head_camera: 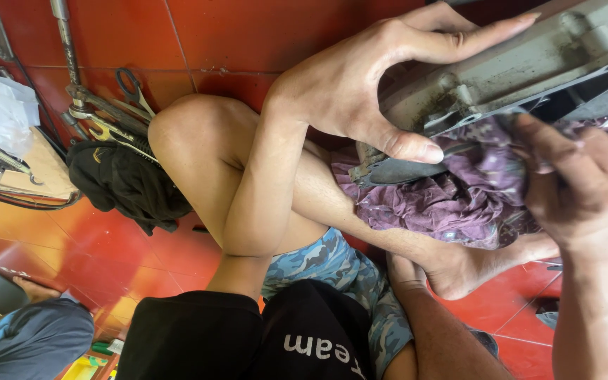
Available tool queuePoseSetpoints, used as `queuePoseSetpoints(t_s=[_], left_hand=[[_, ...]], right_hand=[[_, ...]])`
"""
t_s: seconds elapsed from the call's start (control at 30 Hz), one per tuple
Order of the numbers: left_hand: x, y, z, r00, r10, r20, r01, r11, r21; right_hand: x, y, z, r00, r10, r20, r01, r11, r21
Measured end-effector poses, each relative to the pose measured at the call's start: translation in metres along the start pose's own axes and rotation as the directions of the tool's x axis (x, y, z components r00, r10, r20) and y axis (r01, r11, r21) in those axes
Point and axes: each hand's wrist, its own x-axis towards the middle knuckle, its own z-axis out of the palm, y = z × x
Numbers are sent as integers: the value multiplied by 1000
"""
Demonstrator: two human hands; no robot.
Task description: Polishing and cleaning the interior of a motorcycle CVT cover using a cloth.
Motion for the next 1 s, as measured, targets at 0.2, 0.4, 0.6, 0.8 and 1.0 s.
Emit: queuePoseSetpoints(t_s=[0.2, 0.4, 0.6, 0.8, 1.0], left_hand=[[-1, -2, 2, 1000, 10, -16, -10, 1000, 18], [-2, -4, 3, 1000, -18, -13, 19, 999, 45], [-2, -5, 3, 1000, -11, -16, 12, 999, 49], [-3, -6, 4, 1000, -25, -19, 26, 1000, 10], [-3, -8, 5, 1000, -18, -20, 18, 1000, 0]], right_hand=[[5, -27, -14, 999, -29, 40, 35, 985, -167], [-11, -58, -24, 982, 185, -32, -184, 982, 30], [9, -70, -32, 971, 233, 46, -233, 972, -20], [31, -69, -37, 967, 223, 121, -242, 955, 173], [26, -56, -34, 956, 257, 139, -288, 908, 304]])
